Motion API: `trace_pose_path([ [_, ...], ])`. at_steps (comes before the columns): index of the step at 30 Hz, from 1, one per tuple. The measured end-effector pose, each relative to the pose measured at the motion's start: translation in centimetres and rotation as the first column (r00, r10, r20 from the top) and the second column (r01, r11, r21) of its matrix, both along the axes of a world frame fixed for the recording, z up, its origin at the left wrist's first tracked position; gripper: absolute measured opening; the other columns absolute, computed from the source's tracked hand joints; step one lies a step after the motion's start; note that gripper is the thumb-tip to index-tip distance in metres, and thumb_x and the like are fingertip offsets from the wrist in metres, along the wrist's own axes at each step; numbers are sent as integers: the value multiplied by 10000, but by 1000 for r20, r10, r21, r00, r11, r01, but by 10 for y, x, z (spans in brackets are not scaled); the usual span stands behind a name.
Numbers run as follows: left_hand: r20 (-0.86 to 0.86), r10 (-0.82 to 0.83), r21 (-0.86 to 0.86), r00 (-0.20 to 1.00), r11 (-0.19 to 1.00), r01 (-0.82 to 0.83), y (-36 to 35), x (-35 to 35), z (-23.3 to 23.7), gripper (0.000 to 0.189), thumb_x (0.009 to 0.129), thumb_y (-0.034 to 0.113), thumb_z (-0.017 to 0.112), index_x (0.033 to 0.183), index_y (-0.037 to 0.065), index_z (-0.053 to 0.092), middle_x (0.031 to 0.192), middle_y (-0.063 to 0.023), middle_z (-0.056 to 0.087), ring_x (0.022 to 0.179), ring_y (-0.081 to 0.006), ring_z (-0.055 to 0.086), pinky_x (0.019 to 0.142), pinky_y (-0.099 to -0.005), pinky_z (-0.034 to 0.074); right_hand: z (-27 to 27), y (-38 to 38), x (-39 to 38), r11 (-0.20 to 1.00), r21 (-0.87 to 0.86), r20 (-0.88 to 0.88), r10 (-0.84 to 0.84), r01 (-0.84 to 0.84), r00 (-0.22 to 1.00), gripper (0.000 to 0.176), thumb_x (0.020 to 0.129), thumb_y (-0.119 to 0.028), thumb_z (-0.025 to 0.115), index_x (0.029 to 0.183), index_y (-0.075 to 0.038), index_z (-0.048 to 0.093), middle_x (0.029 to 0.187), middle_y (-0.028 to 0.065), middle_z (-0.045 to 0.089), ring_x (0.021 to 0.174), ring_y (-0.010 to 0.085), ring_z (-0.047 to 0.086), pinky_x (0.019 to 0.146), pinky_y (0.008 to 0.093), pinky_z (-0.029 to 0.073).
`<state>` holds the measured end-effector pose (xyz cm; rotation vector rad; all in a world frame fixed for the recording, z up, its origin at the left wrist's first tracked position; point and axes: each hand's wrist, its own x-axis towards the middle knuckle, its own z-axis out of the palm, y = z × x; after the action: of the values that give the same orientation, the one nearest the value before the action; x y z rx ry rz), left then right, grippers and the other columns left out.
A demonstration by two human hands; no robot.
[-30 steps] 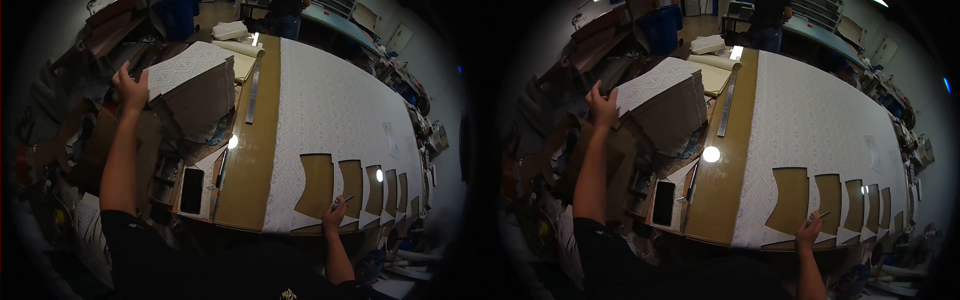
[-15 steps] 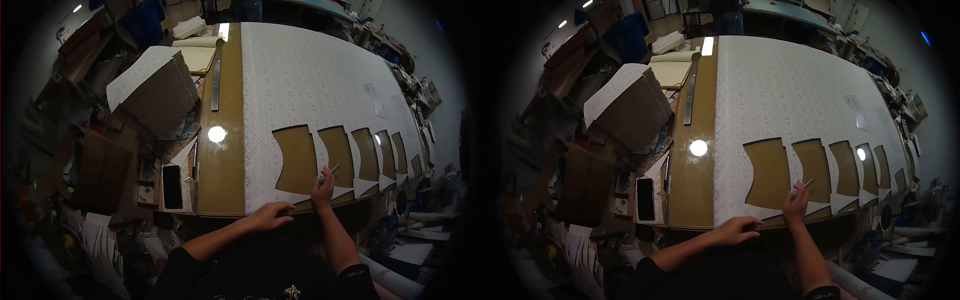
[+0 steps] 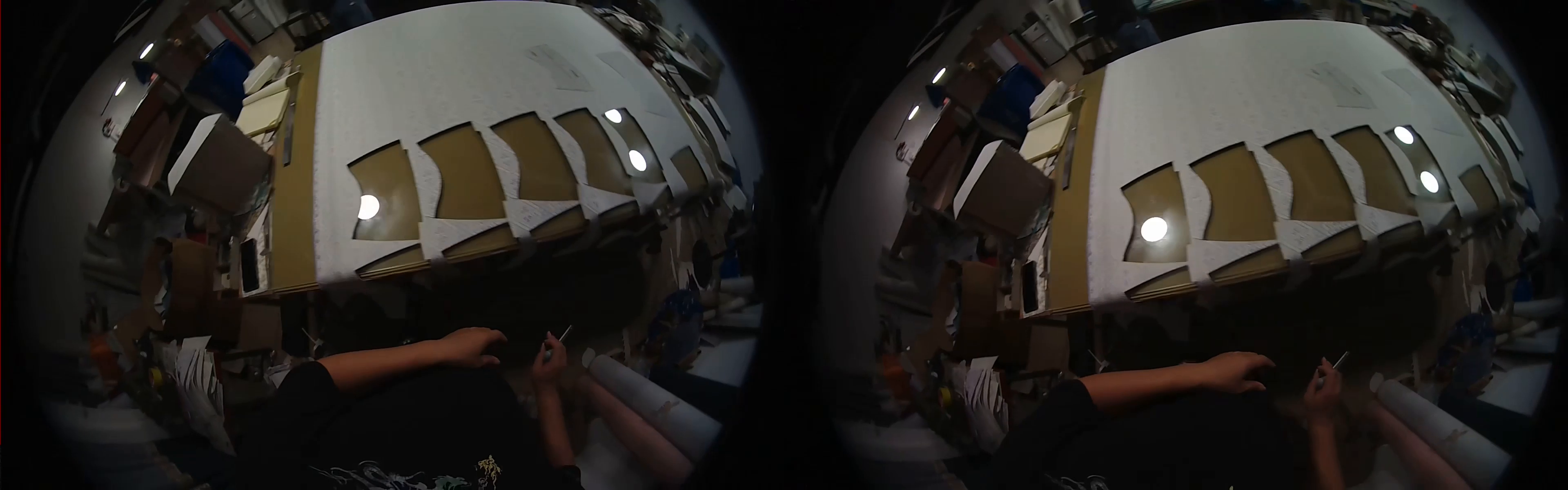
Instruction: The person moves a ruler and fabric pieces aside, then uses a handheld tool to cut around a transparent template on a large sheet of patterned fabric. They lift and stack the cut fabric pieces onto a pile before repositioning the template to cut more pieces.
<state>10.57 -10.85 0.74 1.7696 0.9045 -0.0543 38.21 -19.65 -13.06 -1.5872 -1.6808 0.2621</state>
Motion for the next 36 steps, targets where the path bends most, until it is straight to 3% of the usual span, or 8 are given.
trace_pose_path([
  [2, 23, -96, 94, 995, 991, 94, 5, 48, 8, 606, 943, 306, 744, 1461, 80, 524, 1387, -188, 616, 1236, -353, 629, 1036, -458, 523, -7, -48, 54, 965, -188, -83, -202, 184, 976, 167, 942, -32, 631, 1107, -15, 622, 1131, 210, 708, 1092, 410, 655, 918, 471, 544],
  [6, -82, -202, 185, 976, 959, 214, 28, 117, 8, 597, 951, 288, 736, 1466, 77, 519, 1372, -186, 626, 1228, -342, 639, 1038, -451, 526, 4, -98, 124, 879, -232, 8, -426, 416, 905, 196, 937, -30, 643, 1133, -17, 639, 1053, 195, 712, 1029, 392, 678, 882, 451, 552],
  [12, -80, -420, 161, 904, 890, 427, 58, 217, 5, 619, 959, 317, 729, 1479, 73, 500, 1377, -183, 624, 1258, -348, 626, 1050, -434, 528, 27, -83, 134, 794, -235, -194, -604, 561, 773, 195, 925, -39, 680, 1118, -53, 649, 1000, 170, 722, 934, 374, 714, 800, 436, 568],
  [14, -64, -480, 149, 875, 863, 483, 67, 250, 6, 618, 961, 318, 727, 1481, 73, 498, 1378, -186, 623, 1261, -349, 625, 1053, -435, 527, 32, -74, 137, 800, -228, -290, -600, 555, 746, 155, 961, -109, 695, 1091, -42, 642, 990, 167, 736, 936, 331, 737, 796, 404, 575],
  [22, 6, -599, 170, 801, 790, 589, 165, 352, -4, 611, 965, 311, 723, 1480, 67, 500, 1381, -195, 622, 1255, -357, 628, 1049, -441, 528, 21, -17, 219, 778, -290, -143, -611, 558, 778, 165, 955, -166, 704, 1081, -76, 647, 958, 154, 729, 907, 361, 729, 773, 417, 575],
  [27, 171, -542, 145, 822, 840, 523, 232, 410, 7, 531, 959, 274, 731, 1411, 49, 566, 1287, -195, 678, 1182, -355, 670, 1001, -425, 545, 71, 64, 280, 780, -334, -92, -586, 529, 805, 196, 956, -196, 698, 1105, -88, 632, 966, 152, 723, 905, 376, 716, 765, 442, 570],
  [32, 180, -516, 167, 837, 855, 491, 277, 463, 5, 484, 956, 206, 743, 1393, 63, 591, 1221, -171, 715, 1102, -303, 715, 938, -392, 577, 81, 119, 336, 813, -251, -132, -566, 525, 814, 194, 933, -128, 708, 1104, -91, 623, 966, 154, 721, 900, 383, 713, 733, 454, 565],
  [36, 187, -482, 100, 856, 876, 471, 288, 508, -6, 461, 956, 191, 738, 1375, 56, 602, 1223, -174, 711, 1111, -310, 710, 942, -399, 574, 73, 129, 383, 804, -318, -59, -546, 503, 835, 203, 921, -94, 713, 1103, -91, 623, 958, 157, 722, 893, 388, 714, 726, 458, 566],
])
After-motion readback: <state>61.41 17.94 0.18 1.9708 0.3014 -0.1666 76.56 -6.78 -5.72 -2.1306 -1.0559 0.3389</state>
